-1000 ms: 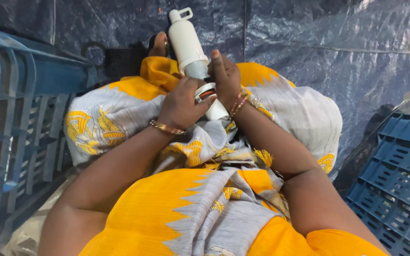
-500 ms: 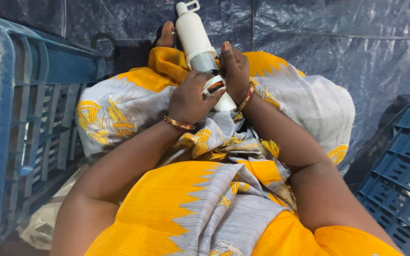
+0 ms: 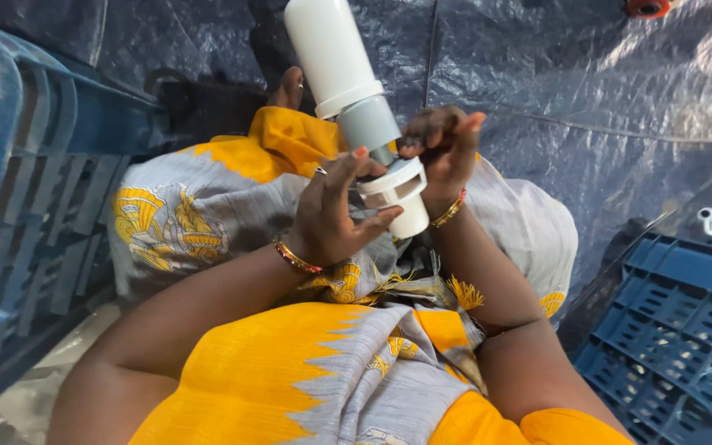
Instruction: The person sits on the floor and repeatedly assembles white plastic components with orange rings by hand. They pick up parts from a blue crate, fit them together, and place the assembled units on the floor.
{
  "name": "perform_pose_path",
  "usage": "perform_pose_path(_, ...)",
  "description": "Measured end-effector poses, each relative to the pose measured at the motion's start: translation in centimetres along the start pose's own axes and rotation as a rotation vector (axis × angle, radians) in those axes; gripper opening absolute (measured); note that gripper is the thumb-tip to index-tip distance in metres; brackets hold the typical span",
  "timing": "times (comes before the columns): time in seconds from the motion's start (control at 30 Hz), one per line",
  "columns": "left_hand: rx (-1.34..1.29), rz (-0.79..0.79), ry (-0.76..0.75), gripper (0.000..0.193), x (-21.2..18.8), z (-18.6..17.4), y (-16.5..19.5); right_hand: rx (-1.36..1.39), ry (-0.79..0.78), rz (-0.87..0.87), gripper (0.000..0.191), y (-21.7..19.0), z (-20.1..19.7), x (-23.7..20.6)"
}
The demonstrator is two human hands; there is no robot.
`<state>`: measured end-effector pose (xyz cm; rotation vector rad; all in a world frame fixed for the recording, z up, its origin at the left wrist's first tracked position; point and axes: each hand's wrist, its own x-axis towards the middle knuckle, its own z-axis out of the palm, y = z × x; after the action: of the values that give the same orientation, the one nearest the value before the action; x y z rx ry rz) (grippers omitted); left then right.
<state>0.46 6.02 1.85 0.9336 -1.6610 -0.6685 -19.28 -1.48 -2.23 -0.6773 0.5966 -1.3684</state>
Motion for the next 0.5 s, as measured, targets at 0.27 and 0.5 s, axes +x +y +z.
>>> perform_pose_path(0.27,-0.104,0.119,0.086,0.109,0.9,-0.8,1.0,0.178,-0.209,0.061,0.069,-1.7,0.9,1.8)
perform_pose_path(0.5,-0.186,0.143,0.051,0.102,0.4,-1.0,1.0,0.386,-0.208,0.228,0.068,-1.5,1.5,1.1)
